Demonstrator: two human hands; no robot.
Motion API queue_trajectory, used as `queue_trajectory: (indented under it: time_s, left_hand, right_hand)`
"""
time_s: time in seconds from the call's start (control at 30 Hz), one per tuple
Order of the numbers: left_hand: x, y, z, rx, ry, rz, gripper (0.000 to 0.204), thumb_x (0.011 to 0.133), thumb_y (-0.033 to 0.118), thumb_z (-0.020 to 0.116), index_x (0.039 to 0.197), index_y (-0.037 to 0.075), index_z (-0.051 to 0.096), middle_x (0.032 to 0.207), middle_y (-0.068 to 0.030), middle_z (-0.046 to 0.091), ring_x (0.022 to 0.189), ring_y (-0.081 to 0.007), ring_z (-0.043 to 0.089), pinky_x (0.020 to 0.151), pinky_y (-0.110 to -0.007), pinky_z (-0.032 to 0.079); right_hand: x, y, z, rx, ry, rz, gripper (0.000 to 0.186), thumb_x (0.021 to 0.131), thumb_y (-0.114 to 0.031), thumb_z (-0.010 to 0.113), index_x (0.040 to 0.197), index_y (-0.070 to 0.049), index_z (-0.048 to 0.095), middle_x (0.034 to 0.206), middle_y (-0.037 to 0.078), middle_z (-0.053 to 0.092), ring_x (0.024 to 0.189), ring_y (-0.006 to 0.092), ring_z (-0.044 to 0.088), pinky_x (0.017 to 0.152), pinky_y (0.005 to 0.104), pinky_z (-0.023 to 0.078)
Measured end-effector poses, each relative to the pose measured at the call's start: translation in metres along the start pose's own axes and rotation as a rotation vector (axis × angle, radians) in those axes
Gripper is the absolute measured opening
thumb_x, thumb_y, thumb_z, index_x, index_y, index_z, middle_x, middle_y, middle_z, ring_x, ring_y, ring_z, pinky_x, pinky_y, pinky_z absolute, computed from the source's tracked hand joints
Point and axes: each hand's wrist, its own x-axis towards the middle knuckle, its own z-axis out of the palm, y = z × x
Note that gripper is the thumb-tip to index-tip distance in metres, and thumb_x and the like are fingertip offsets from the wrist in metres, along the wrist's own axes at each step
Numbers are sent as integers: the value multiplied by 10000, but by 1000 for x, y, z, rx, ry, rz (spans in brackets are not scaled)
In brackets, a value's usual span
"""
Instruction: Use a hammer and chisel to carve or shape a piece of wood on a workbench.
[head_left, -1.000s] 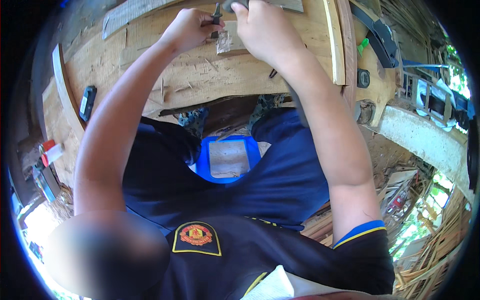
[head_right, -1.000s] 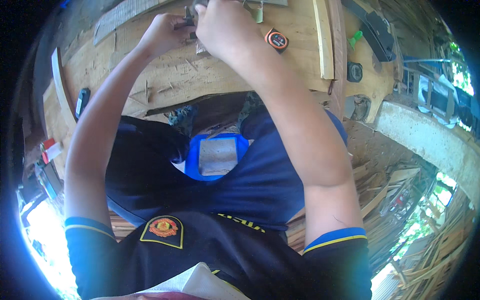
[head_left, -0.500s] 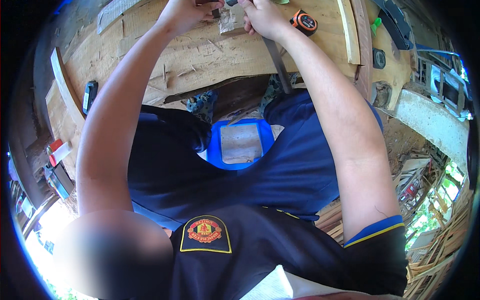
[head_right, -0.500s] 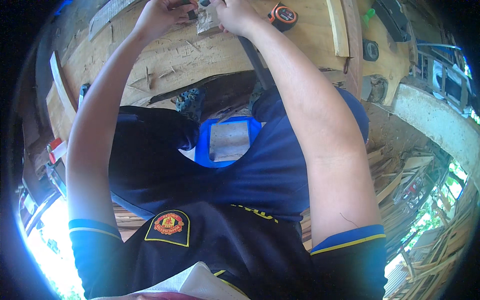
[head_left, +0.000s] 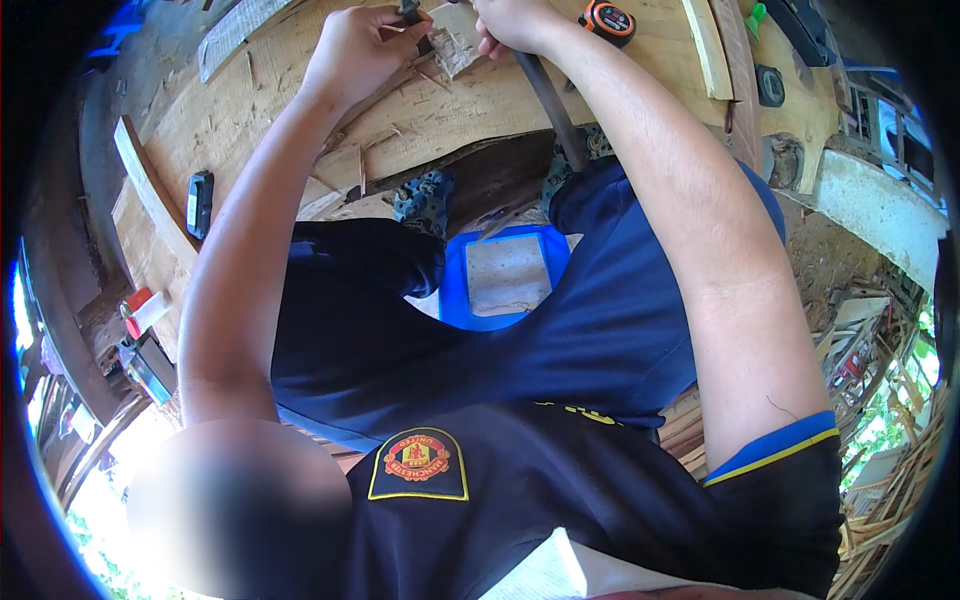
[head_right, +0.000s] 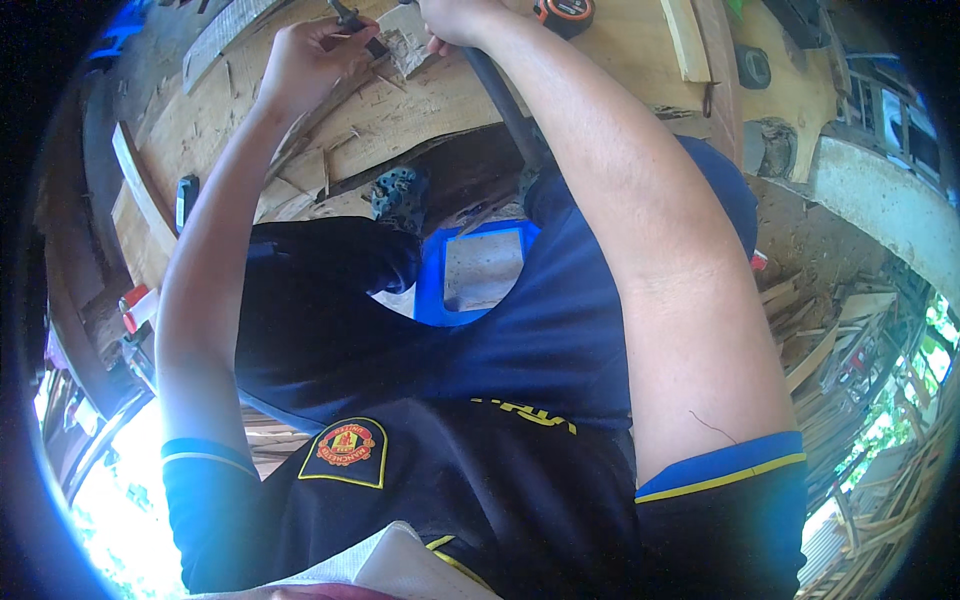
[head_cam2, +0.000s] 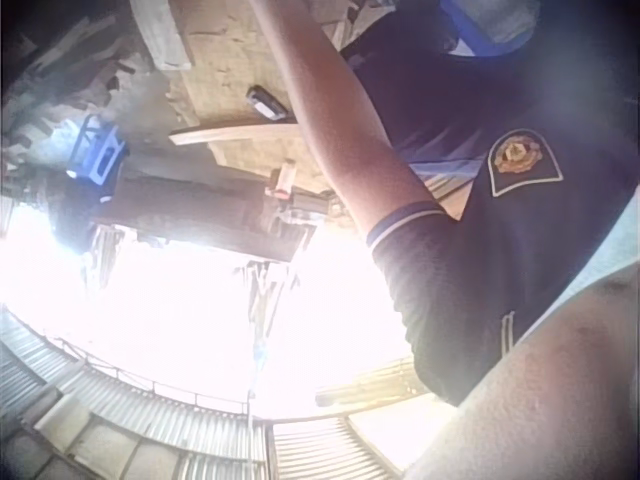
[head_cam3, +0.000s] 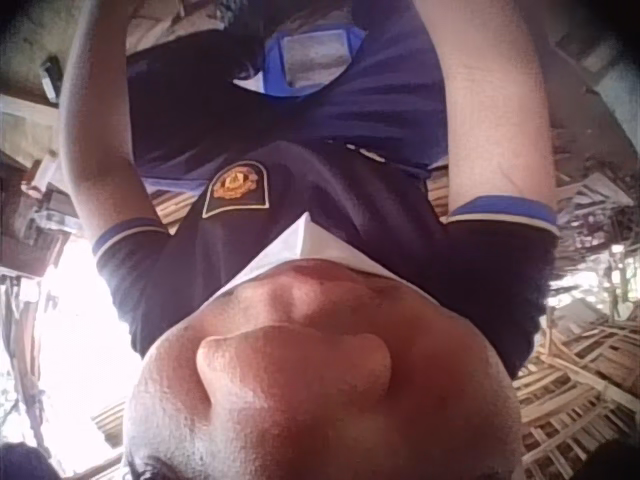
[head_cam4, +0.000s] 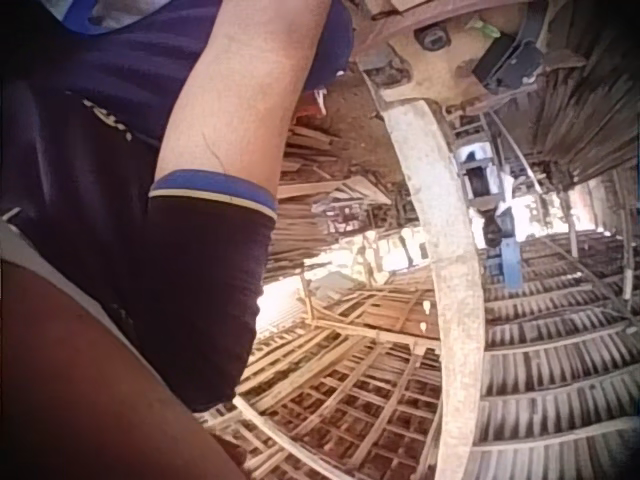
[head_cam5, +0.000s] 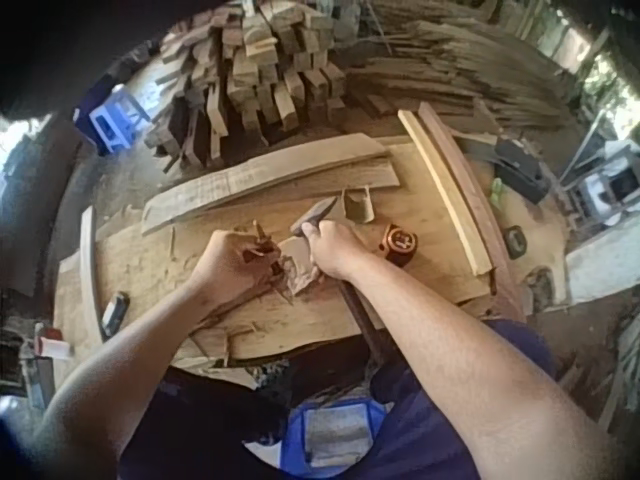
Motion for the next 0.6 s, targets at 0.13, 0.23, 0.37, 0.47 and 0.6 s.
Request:
queue_trajectory:
  time_s: [0.13, 0.23, 0.37, 0.47, 0.6]
  left_hand:
    - [-6, 3, -12, 159, 28, -90, 228, 888, 262, 703, 1023, 83, 747, 775, -3, 700, 614, -45, 507, 555, -223, 414]
    - [5, 16, -15, 98, -6, 96, 261, 913, 251, 678, 1060, 40, 722, 850, -35, 716, 710, -48, 582, 606, -213, 476]
    - [-8, 74, -39, 238, 68, 88, 155, 882, 93, 656, 954, -37, 701, 767, -144, 701, 648, -124, 613, 580, -305, 495]
    - [-8, 68, -36, 45, 61, 1, 172, 908, 126, 646, 976, -15, 715, 797, -127, 715, 664, -133, 627, 598, -302, 506]
    - [-14, 30, -23, -225, 161, 11, 236, 948, 196, 626, 1060, 5, 709, 924, -107, 723, 765, -145, 654, 687, -275, 541]
  right_hand:
    - [-10, -15, 15, 46, 157, -28, 507, 1027, -345, 376, 864, 49, 649, 630, 140, 662, 592, 247, 677, 608, 390, 544]
    - [21, 14, 14, 125, 7, 34, 505, 1028, -346, 373, 886, 58, 640, 632, 149, 662, 581, 254, 681, 588, 392, 548]
    - [22, 12, 33, -36, 123, -99, 498, 1033, -329, 366, 908, 76, 628, 628, 171, 661, 521, 255, 669, 508, 382, 545]
    - [8, -3, 14, 127, 24, 51, 508, 1035, -329, 357, 904, 81, 627, 624, 174, 660, 496, 256, 661, 485, 378, 546]
    - [6, -4, 12, 153, 2, 102, 497, 1041, -332, 339, 945, 62, 627, 631, 157, 666, 501, 250, 663, 480, 368, 550]
